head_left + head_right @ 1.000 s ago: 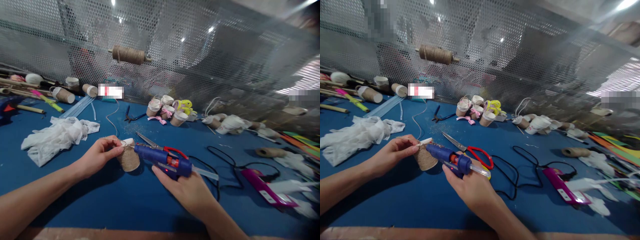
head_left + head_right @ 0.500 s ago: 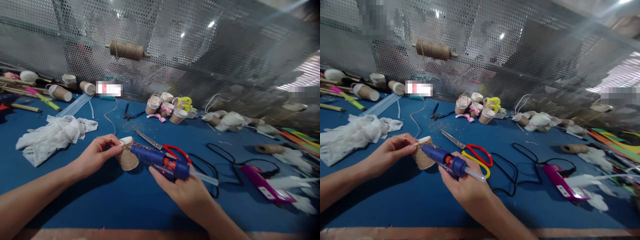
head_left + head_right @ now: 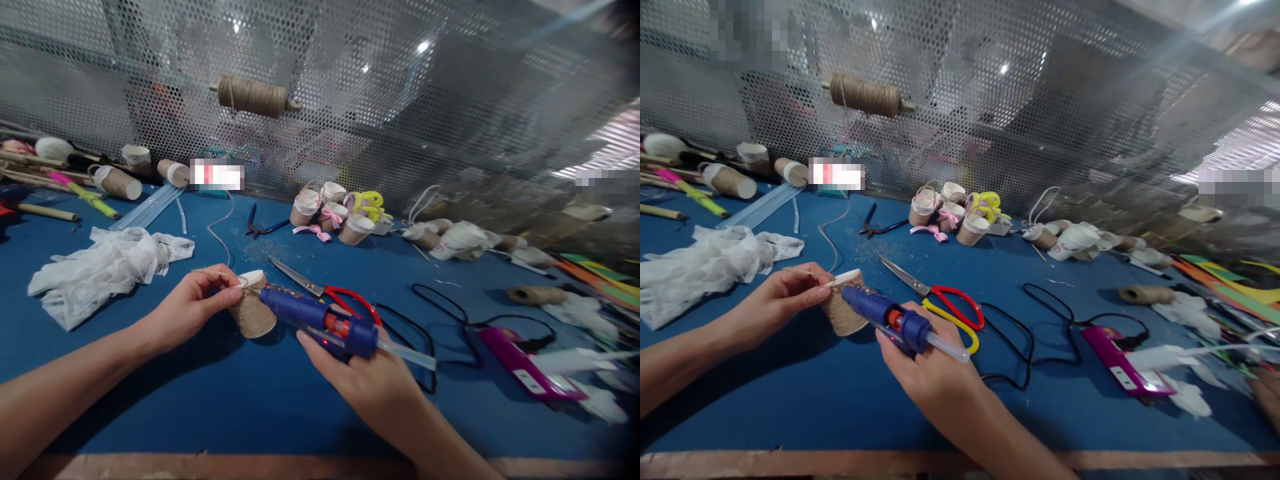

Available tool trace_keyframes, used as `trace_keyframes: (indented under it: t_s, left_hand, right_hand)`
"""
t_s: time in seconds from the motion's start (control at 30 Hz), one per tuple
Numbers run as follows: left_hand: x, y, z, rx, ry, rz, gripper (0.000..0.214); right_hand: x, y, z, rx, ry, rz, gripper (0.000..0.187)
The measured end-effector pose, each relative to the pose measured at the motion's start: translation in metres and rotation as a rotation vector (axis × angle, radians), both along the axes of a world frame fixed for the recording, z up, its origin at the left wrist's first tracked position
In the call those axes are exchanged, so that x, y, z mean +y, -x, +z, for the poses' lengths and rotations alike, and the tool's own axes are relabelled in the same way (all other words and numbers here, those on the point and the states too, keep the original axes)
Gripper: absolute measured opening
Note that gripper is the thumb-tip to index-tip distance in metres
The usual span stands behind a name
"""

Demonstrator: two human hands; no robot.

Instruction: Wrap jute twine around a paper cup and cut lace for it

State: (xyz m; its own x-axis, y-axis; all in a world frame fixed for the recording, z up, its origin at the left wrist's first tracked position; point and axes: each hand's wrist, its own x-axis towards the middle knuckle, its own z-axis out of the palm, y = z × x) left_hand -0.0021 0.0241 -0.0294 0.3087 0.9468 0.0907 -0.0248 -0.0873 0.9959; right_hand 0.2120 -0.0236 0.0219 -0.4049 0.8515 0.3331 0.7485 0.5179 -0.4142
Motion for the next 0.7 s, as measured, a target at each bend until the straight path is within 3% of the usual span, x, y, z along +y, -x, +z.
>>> trace_keyframes:
  t_s: [0.13,0.33,0.7]
  left_hand:
    - [0.000,0.000,0.000,-0.007,0.014,-0.018,0.022]
    - [-0.002,0.000,0.001,0.027,0.007,-0.002,0.022]
    - [0.000,0.001,-0.003,-0.030,0.055,-0.047,0.018]
  right_hand:
    - [-0.001,0.001,0.001,0.023,-0.022,-0.006,0.023]
    - [-0.004,-0.014,-0.016,-0.092,-0.157,0.047,0.022]
    - [0.001,-0.024,-0.020,-0.157,-0.179,0.040,0.022]
